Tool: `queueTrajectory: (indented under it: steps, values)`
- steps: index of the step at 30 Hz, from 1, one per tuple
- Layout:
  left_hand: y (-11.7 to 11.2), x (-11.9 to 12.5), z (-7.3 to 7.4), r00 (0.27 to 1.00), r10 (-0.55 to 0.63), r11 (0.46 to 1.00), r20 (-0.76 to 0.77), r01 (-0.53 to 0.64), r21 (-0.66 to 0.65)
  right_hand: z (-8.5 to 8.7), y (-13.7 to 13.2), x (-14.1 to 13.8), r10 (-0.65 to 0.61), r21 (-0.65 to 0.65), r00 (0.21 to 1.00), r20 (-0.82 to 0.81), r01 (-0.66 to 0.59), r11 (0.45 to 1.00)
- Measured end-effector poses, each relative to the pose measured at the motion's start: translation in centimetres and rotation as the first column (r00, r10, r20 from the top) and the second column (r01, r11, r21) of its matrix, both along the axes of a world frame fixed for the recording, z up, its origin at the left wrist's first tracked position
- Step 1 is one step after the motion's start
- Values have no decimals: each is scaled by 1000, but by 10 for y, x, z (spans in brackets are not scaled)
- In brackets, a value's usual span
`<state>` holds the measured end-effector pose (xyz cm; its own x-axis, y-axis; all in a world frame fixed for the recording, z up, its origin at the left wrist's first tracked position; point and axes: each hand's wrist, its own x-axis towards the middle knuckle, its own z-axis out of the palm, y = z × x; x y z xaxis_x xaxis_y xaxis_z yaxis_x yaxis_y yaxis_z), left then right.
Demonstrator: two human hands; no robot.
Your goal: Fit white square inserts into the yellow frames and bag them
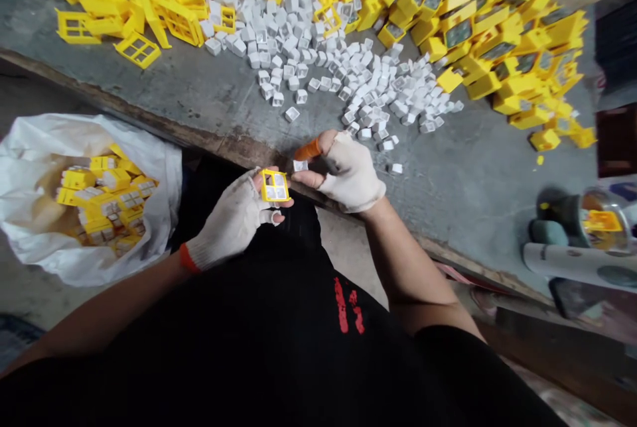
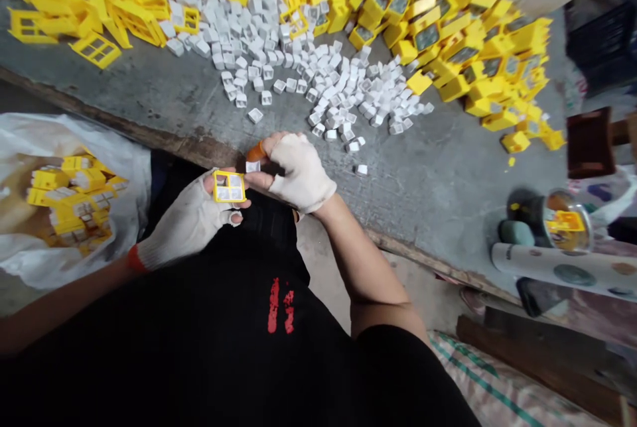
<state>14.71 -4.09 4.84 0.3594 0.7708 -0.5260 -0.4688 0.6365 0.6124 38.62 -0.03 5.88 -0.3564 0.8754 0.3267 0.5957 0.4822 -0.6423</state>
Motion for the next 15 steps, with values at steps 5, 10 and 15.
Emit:
queueTrajectory:
  steps: [5,10,15]
  values:
    - [-2,5,3,994,-83,996,69,82,22,-5,-20,-26,-69,20,994,-85,71,997]
    - [0,5,4,985,-117,993,130,116,15,-21,-23,-36,-19,132,999,-50,25,991]
    - [6,0,-4,981,-193,981,22,193,32,-19,-22,-27,109,208,974,200,-151,966]
